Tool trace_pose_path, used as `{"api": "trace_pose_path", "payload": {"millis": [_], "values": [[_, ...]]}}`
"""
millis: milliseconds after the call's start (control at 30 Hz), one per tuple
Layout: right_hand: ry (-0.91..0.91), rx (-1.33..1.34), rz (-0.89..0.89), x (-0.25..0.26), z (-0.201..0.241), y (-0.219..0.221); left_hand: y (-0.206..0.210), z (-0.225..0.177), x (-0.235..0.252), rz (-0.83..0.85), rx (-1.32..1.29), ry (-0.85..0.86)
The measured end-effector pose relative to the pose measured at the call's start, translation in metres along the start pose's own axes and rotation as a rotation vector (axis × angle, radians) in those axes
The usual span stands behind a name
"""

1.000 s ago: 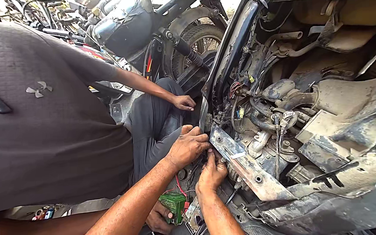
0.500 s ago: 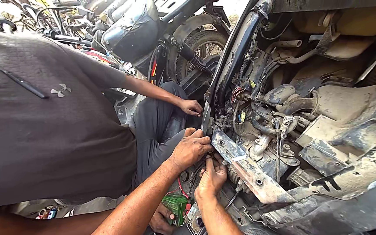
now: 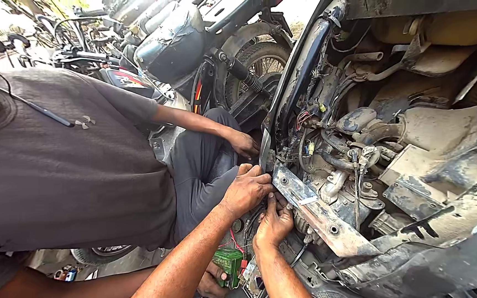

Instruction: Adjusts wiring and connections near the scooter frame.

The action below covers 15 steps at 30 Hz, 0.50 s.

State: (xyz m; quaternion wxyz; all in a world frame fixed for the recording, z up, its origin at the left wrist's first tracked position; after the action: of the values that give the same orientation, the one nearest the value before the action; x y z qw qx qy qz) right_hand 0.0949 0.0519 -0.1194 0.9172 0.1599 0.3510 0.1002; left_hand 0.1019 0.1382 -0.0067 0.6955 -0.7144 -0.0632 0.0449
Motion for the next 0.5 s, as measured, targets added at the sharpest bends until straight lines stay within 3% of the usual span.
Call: {"api": "trace_pose_path", "payload": {"millis": [133,233,333,433,500], "values": [[0.100,0.051,0.006,-0.002,0.000,0.003,0.001,-0.001,-0.001,-0.010,0.000,0.003],[0.399,0.184,0.021,-0.010,0.003,0.012,0.001,-0.001,-0.001,-0.009,0.006,0.010],[0.655,0.490,0.115,-0.015,0.011,0.028,0.000,0.000,0.000,-0.002,0.016,0.016],[0.693,0.620,0.190,-0.017,0.015,0.034,-0.001,-0.001,0.000,0.009,0.022,0.005],[0.589,0.411,0.148,-0.017,0.009,0.023,0.000,-0.001,-0.001,0.007,0.000,-0.009]]}}
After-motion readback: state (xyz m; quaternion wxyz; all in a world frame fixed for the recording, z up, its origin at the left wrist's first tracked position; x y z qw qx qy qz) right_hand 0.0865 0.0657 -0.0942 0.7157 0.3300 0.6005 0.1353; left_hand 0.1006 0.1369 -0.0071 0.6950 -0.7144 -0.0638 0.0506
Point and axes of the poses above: each hand's wrist, its own x-axis towards the middle knuckle, its own y-axis out of the palm, z = x × y, the point moved 7 cm from there along x, towards the middle knuckle, and after that the axes turned 15 degrees about -x, right-handed, at the moved point
